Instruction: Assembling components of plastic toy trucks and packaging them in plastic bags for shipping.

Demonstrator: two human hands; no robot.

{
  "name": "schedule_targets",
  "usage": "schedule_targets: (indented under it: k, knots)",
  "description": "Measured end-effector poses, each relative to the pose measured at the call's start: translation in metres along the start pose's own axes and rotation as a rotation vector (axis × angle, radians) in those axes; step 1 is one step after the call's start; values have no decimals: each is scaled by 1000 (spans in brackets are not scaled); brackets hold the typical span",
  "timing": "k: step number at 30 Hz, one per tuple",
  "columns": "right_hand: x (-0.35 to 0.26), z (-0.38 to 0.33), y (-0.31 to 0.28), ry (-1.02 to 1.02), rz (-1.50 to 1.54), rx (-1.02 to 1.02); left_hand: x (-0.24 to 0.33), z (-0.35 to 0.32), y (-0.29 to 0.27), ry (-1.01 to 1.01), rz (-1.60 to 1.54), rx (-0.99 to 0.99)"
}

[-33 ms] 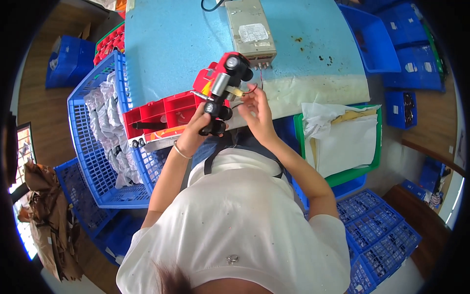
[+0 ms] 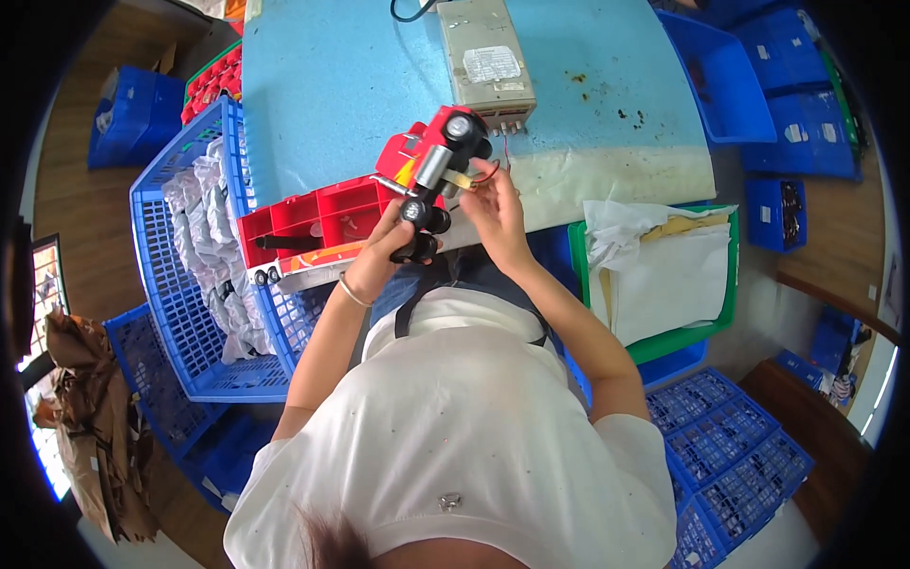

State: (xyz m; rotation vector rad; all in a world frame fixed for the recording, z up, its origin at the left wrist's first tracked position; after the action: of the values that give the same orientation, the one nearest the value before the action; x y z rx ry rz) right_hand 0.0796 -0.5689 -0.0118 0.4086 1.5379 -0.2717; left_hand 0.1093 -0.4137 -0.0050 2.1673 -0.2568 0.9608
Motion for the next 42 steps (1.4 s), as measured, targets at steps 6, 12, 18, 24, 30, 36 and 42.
schedule_targets:
  k: [6,12,18,24,30,36,42]
  knots:
    - [74,18,-27,270,-126,-48,-23,-5,-54,-9,-32,130]
    - [116,15,-39,284,-1358,-453,-23,-32,-147,171,-122,391]
    - [55,9,59,-362,-928,-569,-22,-54,-192,239,40,570]
    - [78,-5,78,-672,-1095,-747,39,-79,-144,542,1100,936]
    - [-46,4,80,-685,-792,-597,82,-51,-21,588,1027,449]
    - [-120,24,48,-587,-557,-177,71,-18,-2,319,454,170]
    - [-129,23,20,-565,-565,-204,86,-11,25,484,94,-54]
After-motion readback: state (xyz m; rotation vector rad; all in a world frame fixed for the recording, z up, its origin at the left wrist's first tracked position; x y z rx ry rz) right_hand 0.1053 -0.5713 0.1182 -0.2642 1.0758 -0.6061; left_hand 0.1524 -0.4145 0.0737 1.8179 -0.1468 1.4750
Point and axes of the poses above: each hand's wrist, its own z-axis towards the middle knuckle, its own y-axis out of the palm, x = y × z, the point moved 7 cm from there along z, towards the middle knuckle, and after that the axes turned 5 degrees about -z, right-handed, at the moved point
